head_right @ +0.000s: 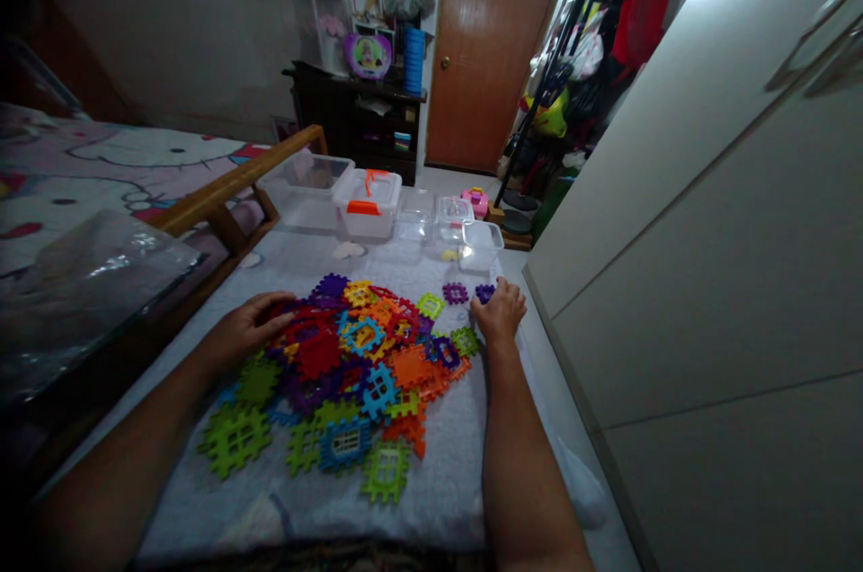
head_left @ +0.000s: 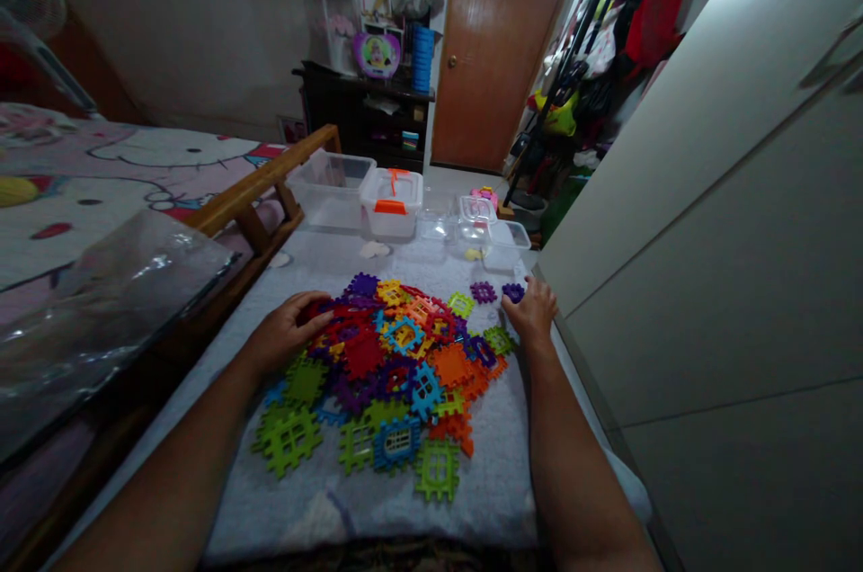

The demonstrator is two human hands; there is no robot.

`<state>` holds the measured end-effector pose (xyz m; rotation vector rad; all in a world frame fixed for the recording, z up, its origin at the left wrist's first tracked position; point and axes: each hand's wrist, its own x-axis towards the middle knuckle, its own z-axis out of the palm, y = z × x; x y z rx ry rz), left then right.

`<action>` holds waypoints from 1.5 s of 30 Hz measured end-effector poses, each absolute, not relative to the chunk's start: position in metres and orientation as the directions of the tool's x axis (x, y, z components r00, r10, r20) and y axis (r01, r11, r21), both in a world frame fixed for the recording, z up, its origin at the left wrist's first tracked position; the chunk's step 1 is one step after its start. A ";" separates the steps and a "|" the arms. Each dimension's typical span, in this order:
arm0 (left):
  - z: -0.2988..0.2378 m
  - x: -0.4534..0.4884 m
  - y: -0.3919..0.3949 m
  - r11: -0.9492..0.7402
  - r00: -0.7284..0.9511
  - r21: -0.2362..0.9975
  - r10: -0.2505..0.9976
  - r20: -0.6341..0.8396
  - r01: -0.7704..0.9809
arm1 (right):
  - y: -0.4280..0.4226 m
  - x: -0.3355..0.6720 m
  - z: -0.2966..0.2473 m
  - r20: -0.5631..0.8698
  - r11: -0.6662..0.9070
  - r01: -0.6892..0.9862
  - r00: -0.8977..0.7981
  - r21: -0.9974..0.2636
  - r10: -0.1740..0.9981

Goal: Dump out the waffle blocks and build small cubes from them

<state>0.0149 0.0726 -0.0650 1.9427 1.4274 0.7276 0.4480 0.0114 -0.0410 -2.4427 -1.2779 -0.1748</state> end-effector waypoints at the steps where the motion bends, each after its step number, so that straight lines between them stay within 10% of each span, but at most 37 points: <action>1: -0.066 0.014 0.073 -0.232 0.270 0.746 0.960 0.072 0.624 | 0.012 0.444 -0.040 0.295 -0.467 0.843 0.533 -0.267 0.793; 16: -0.054 0.022 0.067 -0.196 0.239 0.781 0.969 0.062 0.593 | 0.019 0.412 -0.041 0.247 -0.335 0.929 0.366 -0.157 0.897; 24: -0.057 0.021 0.068 -0.218 0.241 0.768 0.967 0.086 0.602 | 0.007 0.404 -0.028 0.167 0.114 0.863 -0.035 -0.492 0.985; 45: -0.054 0.024 0.066 -0.273 0.251 0.738 0.957 0.144 0.618 | 0.002 0.390 -0.038 0.087 0.154 0.609 -0.138 -0.778 0.987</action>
